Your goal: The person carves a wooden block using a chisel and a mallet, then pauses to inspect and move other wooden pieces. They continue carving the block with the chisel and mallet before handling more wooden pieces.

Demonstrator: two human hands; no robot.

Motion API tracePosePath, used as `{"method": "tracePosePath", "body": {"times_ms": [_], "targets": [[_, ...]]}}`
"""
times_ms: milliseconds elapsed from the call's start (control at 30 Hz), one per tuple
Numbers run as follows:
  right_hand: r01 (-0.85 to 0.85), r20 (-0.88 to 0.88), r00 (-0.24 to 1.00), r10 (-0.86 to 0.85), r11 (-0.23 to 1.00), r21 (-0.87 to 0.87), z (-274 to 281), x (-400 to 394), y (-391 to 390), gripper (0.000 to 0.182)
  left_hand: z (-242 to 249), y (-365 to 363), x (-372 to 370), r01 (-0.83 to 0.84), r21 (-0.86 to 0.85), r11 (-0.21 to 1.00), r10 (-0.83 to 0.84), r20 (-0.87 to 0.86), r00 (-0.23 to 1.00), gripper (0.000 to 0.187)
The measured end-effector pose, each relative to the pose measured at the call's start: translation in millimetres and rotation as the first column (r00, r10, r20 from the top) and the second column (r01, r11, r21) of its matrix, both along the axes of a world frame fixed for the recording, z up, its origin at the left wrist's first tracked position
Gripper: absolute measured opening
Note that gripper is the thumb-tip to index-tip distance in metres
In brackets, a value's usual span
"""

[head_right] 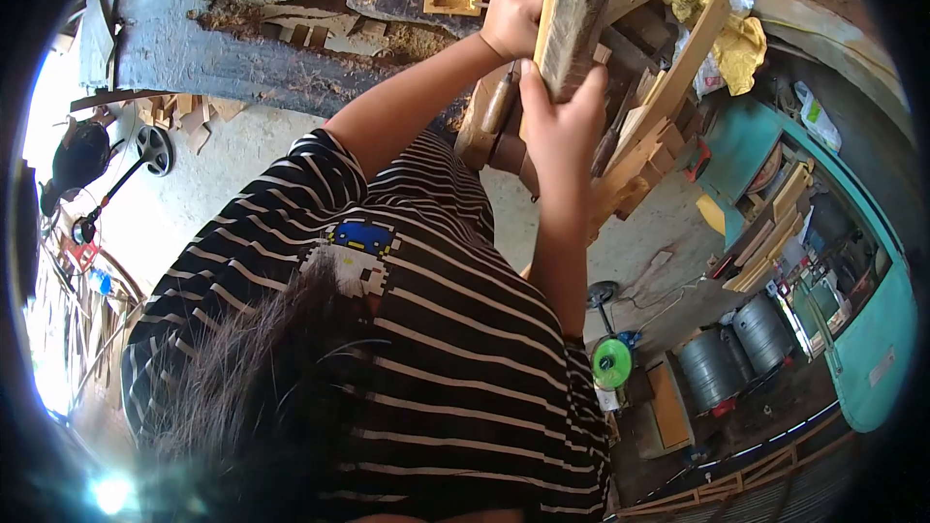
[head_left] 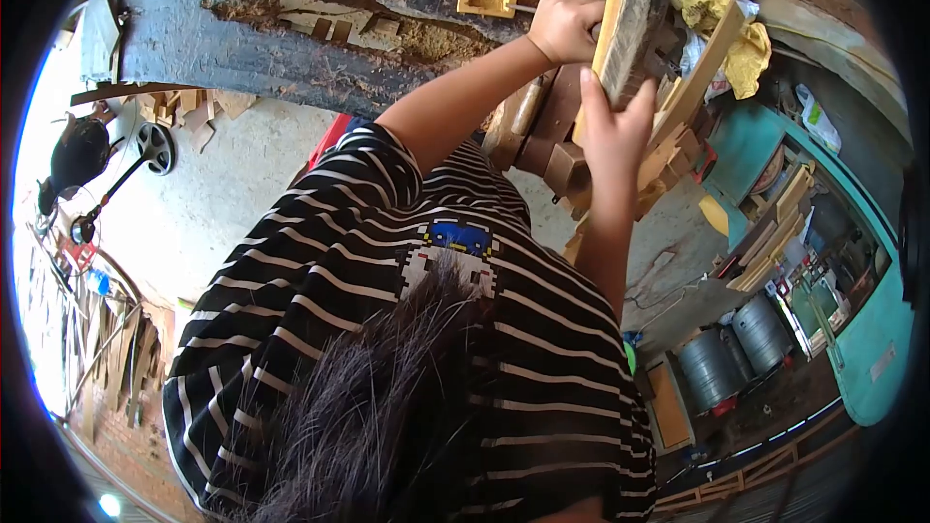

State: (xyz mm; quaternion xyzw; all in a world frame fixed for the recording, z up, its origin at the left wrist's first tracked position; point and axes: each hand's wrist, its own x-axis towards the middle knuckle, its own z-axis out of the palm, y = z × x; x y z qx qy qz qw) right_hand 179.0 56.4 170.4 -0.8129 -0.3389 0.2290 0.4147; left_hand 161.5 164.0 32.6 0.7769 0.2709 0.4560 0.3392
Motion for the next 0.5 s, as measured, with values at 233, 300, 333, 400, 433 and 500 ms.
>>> {"method": "tracePosePath", "body": {"times_ms": [233,300,333,400,433,500], "targets": [[0.165,0.295,0.935,-0.199,0.977,0.133,20,0,-5,0.037,2,-2,-1,-0.043,-0.046,0.998,0.044,0.013,0.999,0.024],[0.111,0.22,0.968,-0.12,0.993,0.051,1,2,-6,0.035,-12,-1,-2,-0.023,-0.034,0.999,0.022,-0.012,1.0,0.023],[0.041,0.136,0.99,-0.037,0.999,-0.031,-3,4,-5,0.034,-11,-1,-4,-0.01,-0.027,1.0,0.009,-0.039,0.999,0.022],[-0.023,0.05,0.998,0.028,0.995,-0.101,-4,6,-7,0.033,-8,-3,-8,0.012,-0.022,1.0,-0.011,0.009,1.0,0.019],[0.0,-0.049,0.999,-0.006,0.993,-0.117,3,8,-10,0.038,-7,-4,-9,0.012,-0.018,1.0,-0.012,-0.004,1.0,0.02],[0.048,-0.154,0.986,-0.063,0.994,-0.097,16,6,-11,0.038,-1,-1,-9,0.004,-0.027,1.0,-0.004,0.003,1.0,0.024]]}}
